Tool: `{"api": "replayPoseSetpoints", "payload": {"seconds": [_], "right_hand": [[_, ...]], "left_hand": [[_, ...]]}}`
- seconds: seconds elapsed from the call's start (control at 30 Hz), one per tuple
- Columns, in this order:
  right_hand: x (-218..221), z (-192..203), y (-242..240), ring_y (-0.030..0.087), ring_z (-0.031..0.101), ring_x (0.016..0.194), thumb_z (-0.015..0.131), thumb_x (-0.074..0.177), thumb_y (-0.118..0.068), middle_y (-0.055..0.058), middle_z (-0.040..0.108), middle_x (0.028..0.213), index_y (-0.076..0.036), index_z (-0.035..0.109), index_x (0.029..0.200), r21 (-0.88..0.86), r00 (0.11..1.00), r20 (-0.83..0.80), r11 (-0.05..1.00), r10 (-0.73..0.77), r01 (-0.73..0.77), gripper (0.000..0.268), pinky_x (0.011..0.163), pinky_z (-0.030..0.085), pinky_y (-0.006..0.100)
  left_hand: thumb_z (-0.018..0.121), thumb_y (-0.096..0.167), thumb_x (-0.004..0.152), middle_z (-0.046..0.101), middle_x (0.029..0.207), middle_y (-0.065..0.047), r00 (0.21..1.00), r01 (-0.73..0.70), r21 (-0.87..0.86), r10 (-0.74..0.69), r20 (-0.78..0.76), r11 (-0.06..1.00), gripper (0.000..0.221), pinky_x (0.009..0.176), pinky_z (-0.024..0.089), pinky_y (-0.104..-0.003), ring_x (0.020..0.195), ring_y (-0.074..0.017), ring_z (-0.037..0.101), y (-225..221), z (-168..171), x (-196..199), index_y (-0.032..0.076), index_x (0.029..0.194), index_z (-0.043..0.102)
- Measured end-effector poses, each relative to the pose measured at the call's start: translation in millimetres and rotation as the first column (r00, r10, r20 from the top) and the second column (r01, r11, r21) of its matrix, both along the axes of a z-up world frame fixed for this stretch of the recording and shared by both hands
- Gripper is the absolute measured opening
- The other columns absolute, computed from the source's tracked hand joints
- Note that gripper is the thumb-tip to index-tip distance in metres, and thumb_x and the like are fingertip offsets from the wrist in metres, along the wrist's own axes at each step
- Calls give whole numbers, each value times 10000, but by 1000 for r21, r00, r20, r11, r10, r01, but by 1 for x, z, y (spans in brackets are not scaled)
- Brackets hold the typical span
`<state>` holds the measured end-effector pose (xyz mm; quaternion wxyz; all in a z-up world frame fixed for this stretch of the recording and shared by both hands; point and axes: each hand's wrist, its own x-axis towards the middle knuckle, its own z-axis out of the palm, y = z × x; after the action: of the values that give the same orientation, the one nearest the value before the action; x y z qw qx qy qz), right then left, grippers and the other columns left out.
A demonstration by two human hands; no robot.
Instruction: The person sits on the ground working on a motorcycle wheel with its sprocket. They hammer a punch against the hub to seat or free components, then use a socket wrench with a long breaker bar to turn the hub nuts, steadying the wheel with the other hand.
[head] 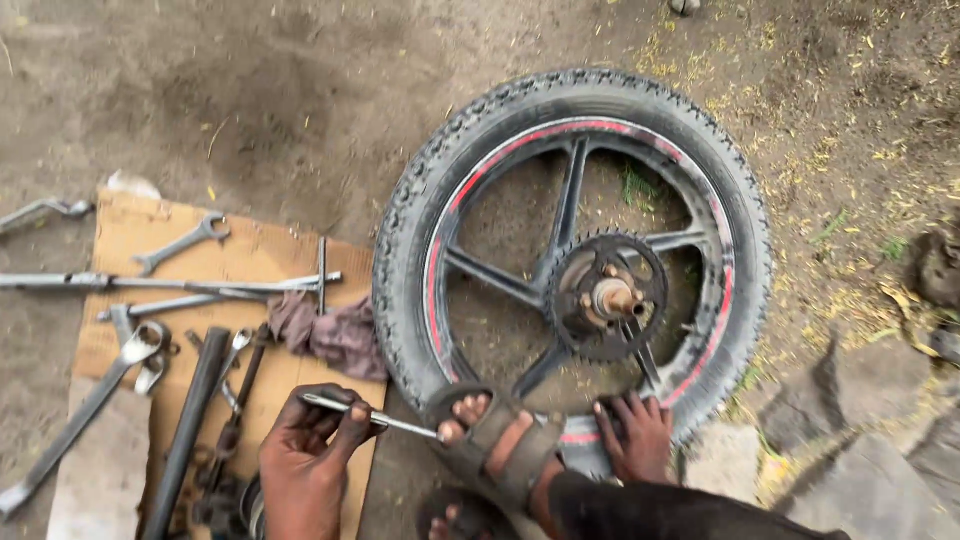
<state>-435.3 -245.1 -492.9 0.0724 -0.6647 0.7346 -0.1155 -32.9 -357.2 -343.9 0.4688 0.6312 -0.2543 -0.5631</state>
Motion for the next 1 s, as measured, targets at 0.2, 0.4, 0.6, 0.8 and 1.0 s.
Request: {"api": "replayPoseSetpoints", "payload": {"seconds": [0.2, 0.4, 0.6, 0.8, 1.0], "right_hand": [[-24, -52, 30, 262, 586, 899, 717, 791, -392, 4, 684, 966, -203, 742, 1056, 79, 995, -39, 993, -87, 90, 326, 815, 410, 457], [-24, -62, 12, 297, 597, 942, 704, 660, -484, 63, 681, 1035, -152, 731, 1030, -86, 990, -132, 994, 55, -67, 497, 797, 417, 477], [-29, -57, 20, 271, 592, 962, 699, 793, -478, 52, 669, 1077, -168, 726, 1045, -99, 994, -107, 995, 2, -12, 401, 808, 433, 432], [-17, -37, 15, 246, 589, 924, 722, 769, -458, 5, 672, 981, -223, 768, 1014, 80, 990, -46, 987, -135, 138, 343, 824, 435, 443], [-1, 7, 7, 261, 594, 960, 691, 834, -407, 26, 676, 979, -144, 757, 981, 18, 996, 53, 997, -73, 72, 309, 849, 425, 444]], "left_hand": [[725, -1, 854, 751, 969, -100, 991, 85, -84, -75, 115, 993, 233, 788, 607, -325, 880, -146, 729, -66, -5, -26, -12, 1075, 652], [793, -49, 827, 751, 931, -92, 981, 147, -316, -99, 164, 937, 157, 796, 591, -296, 864, -137, 697, -58, 32, -84, -4, 966, 736], [743, -127, 797, 771, 972, -65, 908, 412, -455, -313, 278, 789, 164, 777, 676, -295, 902, -143, 773, -53, 27, -149, 0, 897, 712], [704, -171, 767, 735, 989, -103, 895, 445, -584, -309, 322, 679, 253, 811, 638, -320, 927, -200, 770, -41, 2, -179, -33, 978, 705], [709, -149, 790, 747, 1036, -103, 854, 511, -603, -283, 436, 613, 228, 812, 648, -332, 949, -210, 764, -34, -8, -182, -1, 963, 722]]}}
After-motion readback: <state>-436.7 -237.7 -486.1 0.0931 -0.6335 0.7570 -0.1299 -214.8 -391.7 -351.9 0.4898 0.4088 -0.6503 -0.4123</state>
